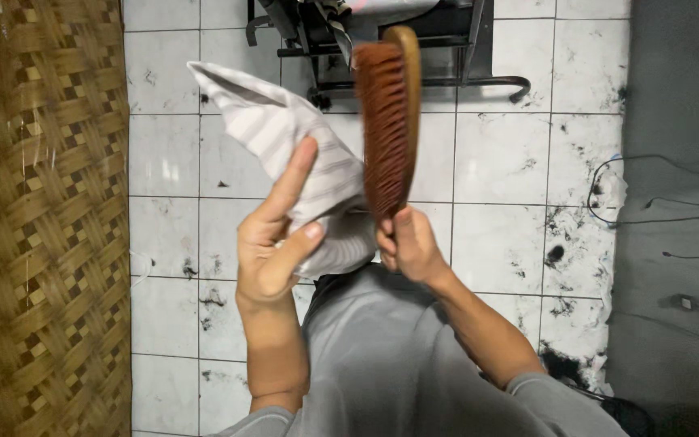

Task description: The person wipes a hair brush with a striped cloth to remove hair, turning the brush and cloth over multiple times, then folds the cloth and walks toward a trash bag.

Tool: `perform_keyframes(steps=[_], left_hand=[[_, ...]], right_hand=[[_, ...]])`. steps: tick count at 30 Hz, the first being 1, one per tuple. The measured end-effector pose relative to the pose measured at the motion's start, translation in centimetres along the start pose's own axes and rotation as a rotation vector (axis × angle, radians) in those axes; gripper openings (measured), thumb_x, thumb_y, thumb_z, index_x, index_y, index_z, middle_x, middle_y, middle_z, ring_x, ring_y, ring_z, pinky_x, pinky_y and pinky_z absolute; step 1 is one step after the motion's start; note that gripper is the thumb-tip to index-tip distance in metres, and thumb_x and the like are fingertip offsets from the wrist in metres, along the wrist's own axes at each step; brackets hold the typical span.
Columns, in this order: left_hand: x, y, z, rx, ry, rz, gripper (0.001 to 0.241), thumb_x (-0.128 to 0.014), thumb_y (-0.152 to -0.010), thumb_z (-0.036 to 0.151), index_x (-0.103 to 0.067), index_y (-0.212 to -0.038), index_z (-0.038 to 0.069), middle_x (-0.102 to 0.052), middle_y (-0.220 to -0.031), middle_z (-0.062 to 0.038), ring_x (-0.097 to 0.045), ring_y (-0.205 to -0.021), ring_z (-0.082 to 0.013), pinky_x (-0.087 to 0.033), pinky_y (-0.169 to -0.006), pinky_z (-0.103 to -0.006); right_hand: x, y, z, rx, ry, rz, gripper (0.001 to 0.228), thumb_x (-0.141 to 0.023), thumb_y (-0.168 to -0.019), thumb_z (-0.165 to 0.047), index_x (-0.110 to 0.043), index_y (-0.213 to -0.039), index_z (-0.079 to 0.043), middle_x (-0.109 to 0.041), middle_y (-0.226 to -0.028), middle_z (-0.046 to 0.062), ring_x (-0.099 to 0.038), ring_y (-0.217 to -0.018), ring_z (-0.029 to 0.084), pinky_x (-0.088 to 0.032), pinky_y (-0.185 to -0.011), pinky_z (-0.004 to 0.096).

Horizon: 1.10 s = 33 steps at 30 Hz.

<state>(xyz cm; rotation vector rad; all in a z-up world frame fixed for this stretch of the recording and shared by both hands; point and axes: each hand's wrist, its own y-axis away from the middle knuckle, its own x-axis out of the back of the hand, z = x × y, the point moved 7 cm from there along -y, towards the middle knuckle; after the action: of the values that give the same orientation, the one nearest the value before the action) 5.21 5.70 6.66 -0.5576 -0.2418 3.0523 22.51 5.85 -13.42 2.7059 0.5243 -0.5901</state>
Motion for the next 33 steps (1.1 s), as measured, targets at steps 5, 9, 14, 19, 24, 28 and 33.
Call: perform_keyframes(steps=[5,9,14,19,24,28,33], left_hand=[[-0.7,0.0,0.9,-0.109,-0.066,0.039,0.068,-0.058,-0.097,0.000,-0.033,-0.160,-0.010,-0.035,-0.169,-0.019,-0.033,-0.160,-0.0201,-0.021,-0.136,-0.0304],[1.4,0.1,3.3,-0.276,0.144,0.208,0.070,-0.058,-0.100,-0.002,-0.029,-0.164,-0.003,-0.041,-0.160,-0.017,-0.044,-0.143,-0.0200,-0.029,-0.126,-0.0303],[2.3,0.8,3.7,-0.286,0.144,0.356,0.077,-0.054,-0.101,-0.001,-0.016,-0.168,-0.001,-0.033,-0.162,-0.018,-0.044,-0.136,-0.0216,-0.033,-0.121,-0.0317],[1.8,-0.3,1.4,-0.236,-0.205,0.284,0.073,-0.048,-0.108,-0.003,-0.007,-0.168,0.000,-0.007,-0.175,-0.011,-0.016,-0.156,-0.0140,-0.012,-0.131,-0.0264],[1.0,-2.6,1.3,-0.294,-0.320,0.182,0.066,-0.046,-0.116,-0.004,-0.007,-0.170,0.001,-0.003,-0.173,-0.005,0.000,-0.162,-0.0116,-0.002,-0.136,-0.0262],[3.0,-2.5,2.9,-0.274,-0.343,0.359,0.072,-0.048,-0.106,-0.003,-0.008,-0.166,-0.002,-0.003,-0.174,-0.009,-0.024,-0.152,-0.0098,-0.018,-0.127,-0.0274],[3.7,-2.1,3.9,-0.384,-0.370,0.327,0.069,-0.049,-0.114,-0.006,-0.009,-0.169,-0.001,-0.006,-0.173,-0.007,-0.013,-0.157,-0.0059,-0.011,-0.133,-0.0213]], right_hand=[[-0.4,-4.4,6.7,0.119,0.797,-0.127,0.049,-0.041,-0.107,-0.043,-0.062,-0.107,0.001,-0.065,-0.079,0.019,-0.064,-0.070,0.037,-0.052,-0.065,0.045],[11.3,-6.2,21.4,-0.471,1.443,-0.182,0.059,-0.038,-0.105,-0.052,-0.067,-0.105,-0.001,-0.071,-0.096,0.027,-0.067,-0.091,0.047,-0.053,-0.080,0.055],[16.5,-6.5,21.9,-0.493,1.468,-0.110,0.068,-0.039,-0.109,-0.050,-0.074,-0.091,0.006,-0.071,-0.089,0.029,-0.068,-0.089,0.045,-0.053,-0.085,0.052],[4.4,-4.8,4.2,-0.261,0.275,-0.024,0.052,-0.031,-0.107,-0.052,-0.047,-0.081,-0.010,-0.043,-0.061,0.002,-0.039,-0.046,0.014,-0.035,-0.041,0.030],[-3.7,-1.1,-0.6,-0.109,0.181,-0.292,0.050,-0.028,-0.110,-0.050,-0.041,-0.081,-0.011,-0.040,-0.062,-0.003,-0.037,-0.049,0.008,-0.034,-0.042,0.025],[1.1,-4.1,10.9,-0.083,0.918,-0.363,0.057,-0.034,-0.110,-0.051,-0.062,-0.095,-0.003,-0.061,-0.075,0.017,-0.058,-0.071,0.034,-0.049,-0.069,0.044],[14.1,-4.5,22.0,-0.477,1.367,-0.299,0.057,-0.046,-0.101,-0.050,-0.075,-0.106,-0.001,-0.070,-0.096,0.026,-0.066,-0.092,0.045,-0.051,-0.083,0.051]])
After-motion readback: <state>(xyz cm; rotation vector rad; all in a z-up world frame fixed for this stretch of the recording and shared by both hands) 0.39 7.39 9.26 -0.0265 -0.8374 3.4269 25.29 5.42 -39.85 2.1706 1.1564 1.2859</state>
